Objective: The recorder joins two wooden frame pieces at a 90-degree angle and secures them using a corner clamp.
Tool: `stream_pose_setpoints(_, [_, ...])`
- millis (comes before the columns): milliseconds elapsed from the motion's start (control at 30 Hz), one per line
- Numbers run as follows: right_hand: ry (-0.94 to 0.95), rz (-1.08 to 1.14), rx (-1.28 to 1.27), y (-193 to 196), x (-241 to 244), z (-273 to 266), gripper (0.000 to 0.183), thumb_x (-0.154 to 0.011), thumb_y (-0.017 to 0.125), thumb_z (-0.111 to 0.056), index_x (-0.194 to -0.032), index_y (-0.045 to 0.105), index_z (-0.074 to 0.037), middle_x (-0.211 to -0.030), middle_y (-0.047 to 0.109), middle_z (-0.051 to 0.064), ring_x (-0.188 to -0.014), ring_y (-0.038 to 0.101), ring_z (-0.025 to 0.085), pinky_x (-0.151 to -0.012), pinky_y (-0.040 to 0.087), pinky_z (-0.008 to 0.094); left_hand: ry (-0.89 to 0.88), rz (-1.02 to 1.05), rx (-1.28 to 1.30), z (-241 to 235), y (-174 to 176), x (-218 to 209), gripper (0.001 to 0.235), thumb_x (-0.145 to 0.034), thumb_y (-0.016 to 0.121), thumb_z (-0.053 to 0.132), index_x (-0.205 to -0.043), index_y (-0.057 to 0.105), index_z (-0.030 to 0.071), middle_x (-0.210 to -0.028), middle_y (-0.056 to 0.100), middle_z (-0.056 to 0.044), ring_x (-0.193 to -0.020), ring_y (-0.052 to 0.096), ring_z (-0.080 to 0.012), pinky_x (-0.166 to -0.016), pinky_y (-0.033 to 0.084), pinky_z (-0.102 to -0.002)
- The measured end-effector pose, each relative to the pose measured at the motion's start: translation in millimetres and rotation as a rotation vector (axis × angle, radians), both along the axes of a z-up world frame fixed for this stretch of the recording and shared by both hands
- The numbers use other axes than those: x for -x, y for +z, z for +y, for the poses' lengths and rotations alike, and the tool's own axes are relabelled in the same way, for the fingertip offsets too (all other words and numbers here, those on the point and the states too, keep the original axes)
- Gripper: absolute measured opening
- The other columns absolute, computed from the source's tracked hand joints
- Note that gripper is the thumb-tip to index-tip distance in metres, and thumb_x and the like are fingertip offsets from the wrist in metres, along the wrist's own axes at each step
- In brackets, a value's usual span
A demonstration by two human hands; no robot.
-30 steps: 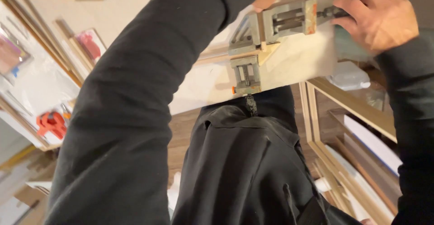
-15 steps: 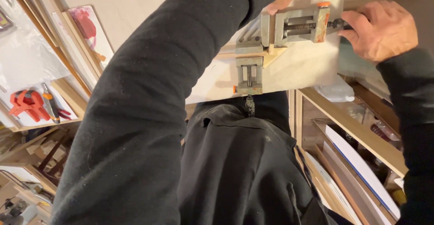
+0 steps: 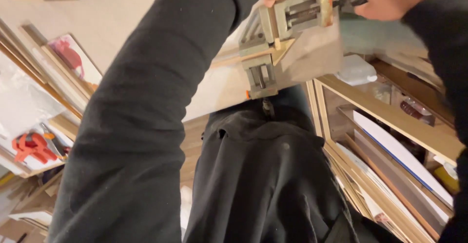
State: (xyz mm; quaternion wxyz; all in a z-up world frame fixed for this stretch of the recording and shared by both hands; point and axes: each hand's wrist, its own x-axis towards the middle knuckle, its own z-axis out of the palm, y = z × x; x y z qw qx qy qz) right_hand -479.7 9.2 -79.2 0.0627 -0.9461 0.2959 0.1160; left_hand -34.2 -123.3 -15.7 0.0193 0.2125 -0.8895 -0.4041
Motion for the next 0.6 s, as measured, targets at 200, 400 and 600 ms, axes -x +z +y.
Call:
stream_pose_setpoints(200, [-0.459, -0.056, 0.457, 49, -118, 22, 0.013, -0.099, 0.068, -0.017, -0.111, 0.069, -0.014, -0.091, 0.063, -0.001, -0.081, 0.059, 0.018, -0.077, 0.042, 0.035, 0.011, 0.011, -0.001, 6, -1, 19, 0.007, -0.097, 0.068, 0.008, -0.099, 0.068, 0.002, -0.081, 0.067, -0.011, -0.069, 0.068, -0.0233, -0.058, 0.053, -0.040])
stream_pose_setpoints(400, [-0.625, -0.136, 0.527, 53, -152, 30, 0.008, -0.095, 0.065, -0.006, -0.095, 0.058, -0.010, -0.108, 0.065, 0.007, -0.103, 0.062, 0.027, -0.099, 0.038, 0.044, 0.032, 0.003, 0.004, 0, -2, 11, 0.007, -0.098, 0.068, 0.009, -0.099, 0.068, 0.002, -0.082, 0.067, -0.011, -0.070, 0.068, -0.0234, -0.059, 0.054, -0.040])
stream_pose_setpoints(600, [-0.608, -0.196, 0.401, 42, -144, 19, 0.017, -0.085, 0.058, 0.000, -0.099, 0.059, -0.009, -0.098, 0.059, 0.003, -0.092, 0.059, 0.024, -0.083, 0.041, 0.035, 0.040, 0.006, -0.005, 2, -3, 9, 0.008, -0.098, 0.068, 0.010, -0.100, 0.068, 0.002, -0.083, 0.067, -0.011, -0.071, 0.068, -0.0234, -0.060, 0.054, -0.040])
